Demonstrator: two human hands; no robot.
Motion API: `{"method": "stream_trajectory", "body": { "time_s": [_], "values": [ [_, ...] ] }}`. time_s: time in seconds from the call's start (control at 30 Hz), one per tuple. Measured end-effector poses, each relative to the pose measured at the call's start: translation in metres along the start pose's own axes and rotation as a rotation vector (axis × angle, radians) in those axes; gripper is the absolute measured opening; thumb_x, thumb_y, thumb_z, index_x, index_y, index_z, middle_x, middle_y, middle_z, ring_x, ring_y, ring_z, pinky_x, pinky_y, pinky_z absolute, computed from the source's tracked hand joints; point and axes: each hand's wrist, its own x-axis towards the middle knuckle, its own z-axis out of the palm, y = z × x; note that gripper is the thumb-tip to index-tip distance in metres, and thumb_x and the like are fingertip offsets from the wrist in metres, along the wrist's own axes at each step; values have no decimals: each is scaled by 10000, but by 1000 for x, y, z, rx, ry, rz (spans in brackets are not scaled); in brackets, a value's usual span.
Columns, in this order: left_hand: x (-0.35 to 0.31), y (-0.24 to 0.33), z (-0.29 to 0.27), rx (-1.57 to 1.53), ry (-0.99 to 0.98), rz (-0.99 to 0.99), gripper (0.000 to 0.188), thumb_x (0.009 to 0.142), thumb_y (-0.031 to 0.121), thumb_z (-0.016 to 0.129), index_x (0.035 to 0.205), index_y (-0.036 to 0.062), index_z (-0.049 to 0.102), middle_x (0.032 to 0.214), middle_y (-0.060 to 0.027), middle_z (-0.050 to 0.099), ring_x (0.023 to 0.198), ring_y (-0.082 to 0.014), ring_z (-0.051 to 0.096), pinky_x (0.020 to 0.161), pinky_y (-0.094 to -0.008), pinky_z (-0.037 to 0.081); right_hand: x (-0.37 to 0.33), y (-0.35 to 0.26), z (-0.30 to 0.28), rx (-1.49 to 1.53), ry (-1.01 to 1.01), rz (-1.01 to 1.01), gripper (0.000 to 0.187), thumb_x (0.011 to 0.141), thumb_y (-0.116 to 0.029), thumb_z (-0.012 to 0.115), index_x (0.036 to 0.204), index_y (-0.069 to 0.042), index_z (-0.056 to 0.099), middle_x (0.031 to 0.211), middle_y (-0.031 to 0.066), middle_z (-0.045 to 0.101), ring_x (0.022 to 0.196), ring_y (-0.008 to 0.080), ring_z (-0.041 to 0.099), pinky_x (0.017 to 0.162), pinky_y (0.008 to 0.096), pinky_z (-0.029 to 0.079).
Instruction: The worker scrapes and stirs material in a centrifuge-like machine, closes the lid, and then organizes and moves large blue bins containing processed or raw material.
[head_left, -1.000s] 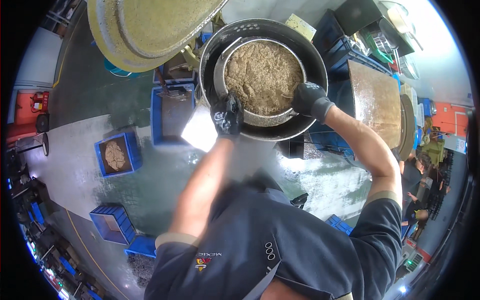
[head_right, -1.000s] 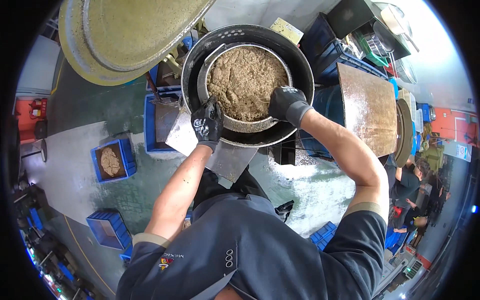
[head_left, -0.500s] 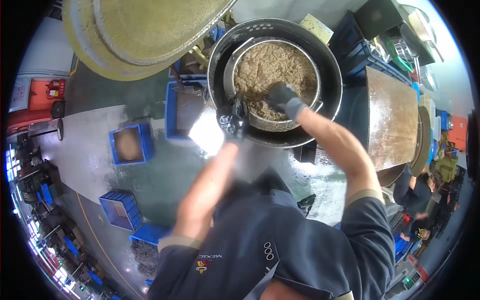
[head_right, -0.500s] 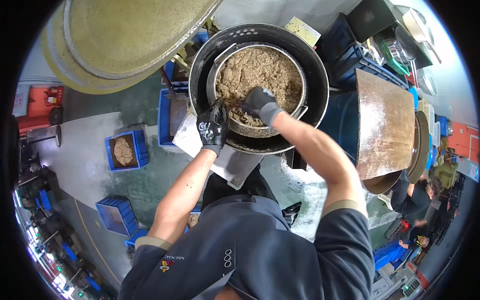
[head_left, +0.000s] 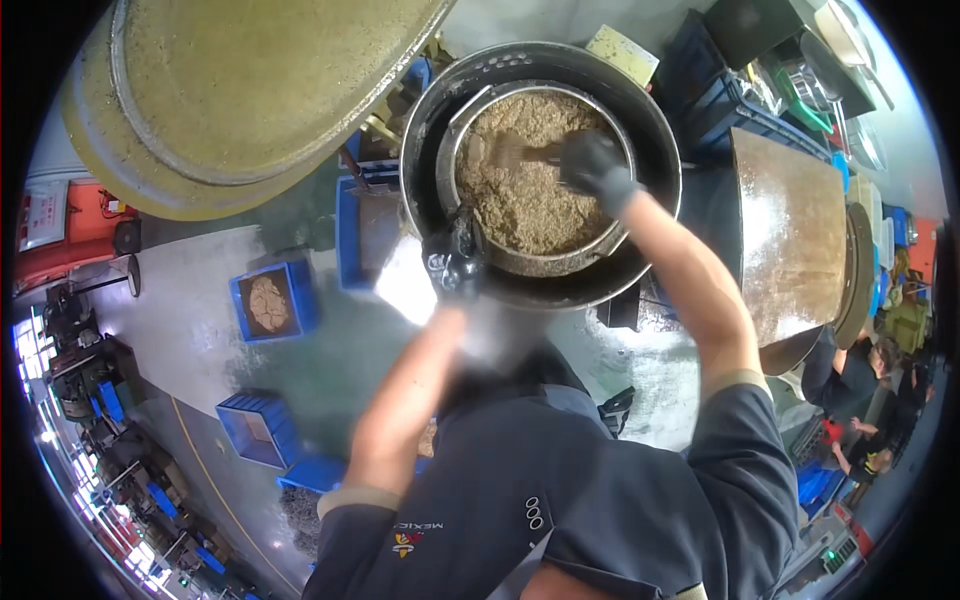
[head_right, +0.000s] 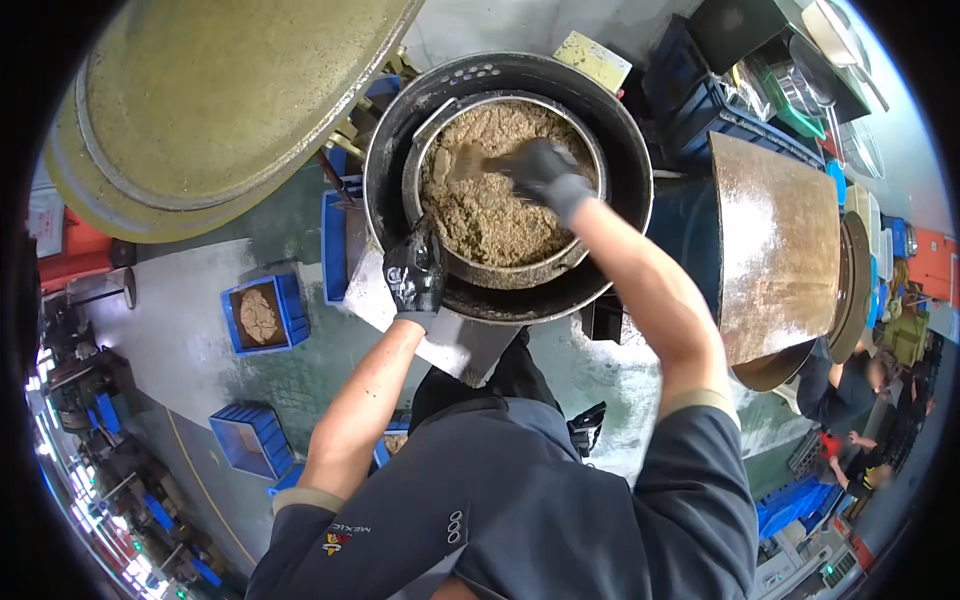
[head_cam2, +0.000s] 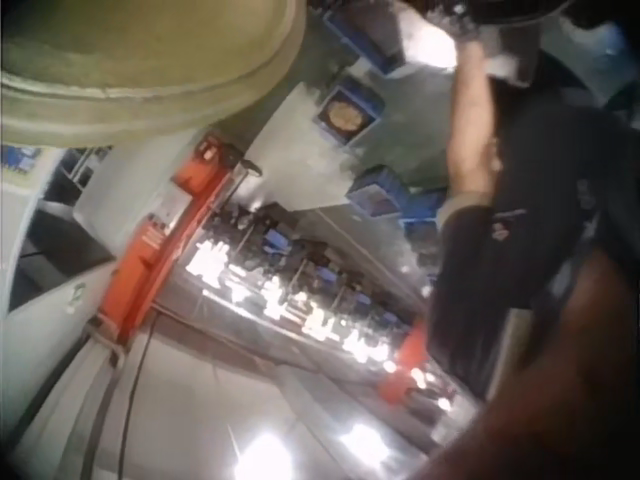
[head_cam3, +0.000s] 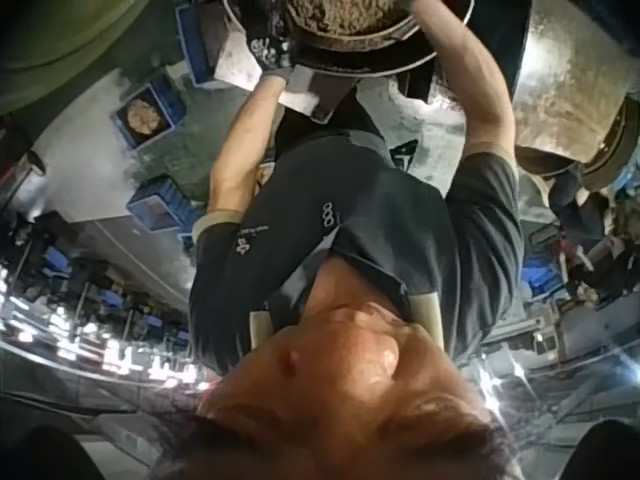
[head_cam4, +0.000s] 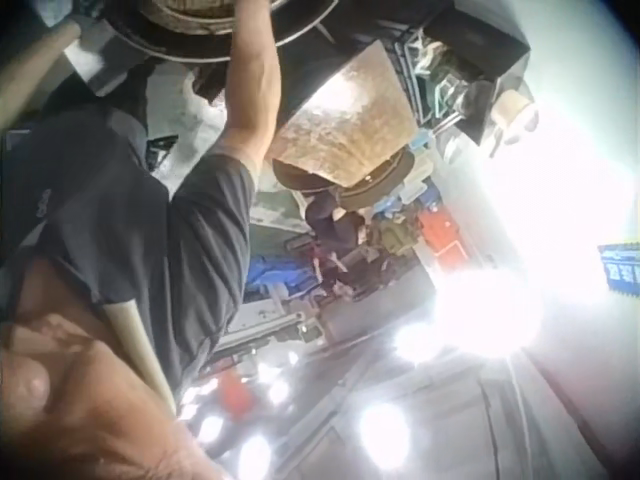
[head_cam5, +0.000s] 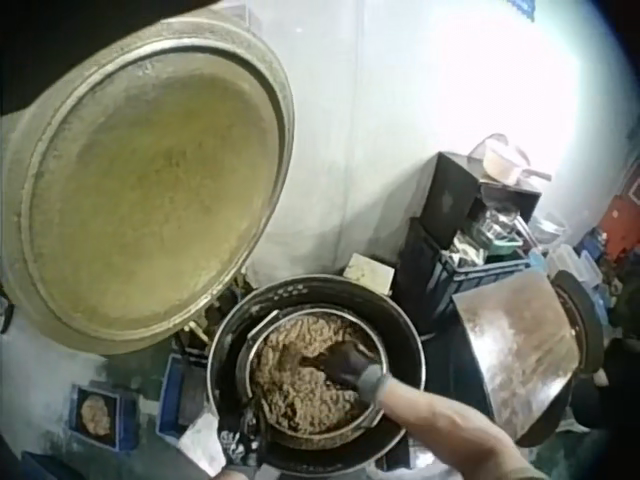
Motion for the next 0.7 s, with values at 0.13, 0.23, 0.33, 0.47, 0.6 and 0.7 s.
{"method": "stream_trajectory", "body": {
  "time_s": [0.13, 0.23, 0.33, 0.47, 0.6, 0.7],
  "values": [
    [-1, 3, -6, -68, 116, -20, 275, 834, 168, 548, 1086, 89, 621, 874, -185, 647, 780, -345, 615, 715, -433, 482, -44, -46, -59, 132, 269, 381, 278, 776, -318, 720, 861, -57, 679, 602, 13, 552, 469, 83, 481, 404, 252, 375],
    [8, 30, 10, -67, 41, 112, 281, 837, 175, 544, 1090, 75, 617, 902, -179, 648, 819, -353, 611, 752, -434, 481, 77, 123, -11, 176, 288, 60, 244, 791, -340, 690, 817, -97, 682, 621, 36, 576, 459, 90, 475, 393, 243, 343],
    [6, 11, -3, 18, -9, 53, 304, 839, 196, 547, 1110, 72, 610, 944, -187, 643, 843, -361, 607, 772, -436, 477, 86, 71, -19, 213, 159, 174, 280, 811, -288, 672, 953, -48, 643, 650, 21, 598, 482, 100, 506, 414, 256, 386],
    [3, 8, 0, 15, 56, 77, 306, 830, 192, 566, 1105, 66, 611, 933, -177, 649, 836, -362, 609, 770, -434, 478, 69, 65, -73, -139, 322, -56, 493, 701, -465, 753, 719, 14, 639, 679, 89, 641, 518, 123, 571, 492, 317, 451],
    [4, 16, 0, -44, 69, 108, 307, 826, 191, 572, 1102, 61, 612, 931, -177, 650, 834, -361, 610, 766, -435, 478, 60, 18, -57, 344, 111, 247, 423, 725, -380, 761, 662, 3, 593, 560, 48, 540, 433, 123, 461, 421, 314, 385],
    [3, 1, 4, 22, 65, 120, 311, 825, 172, 573, 1113, 61, 607, 948, -176, 647, 871, -358, 605, 801, -426, 472, 44, -19, -47, 85, 151, 232, 398, 708, -322, 782, 715, 13, 567, 533, 26, 499, 432, 115, 452, 387, 284, 365]
  ]
}}
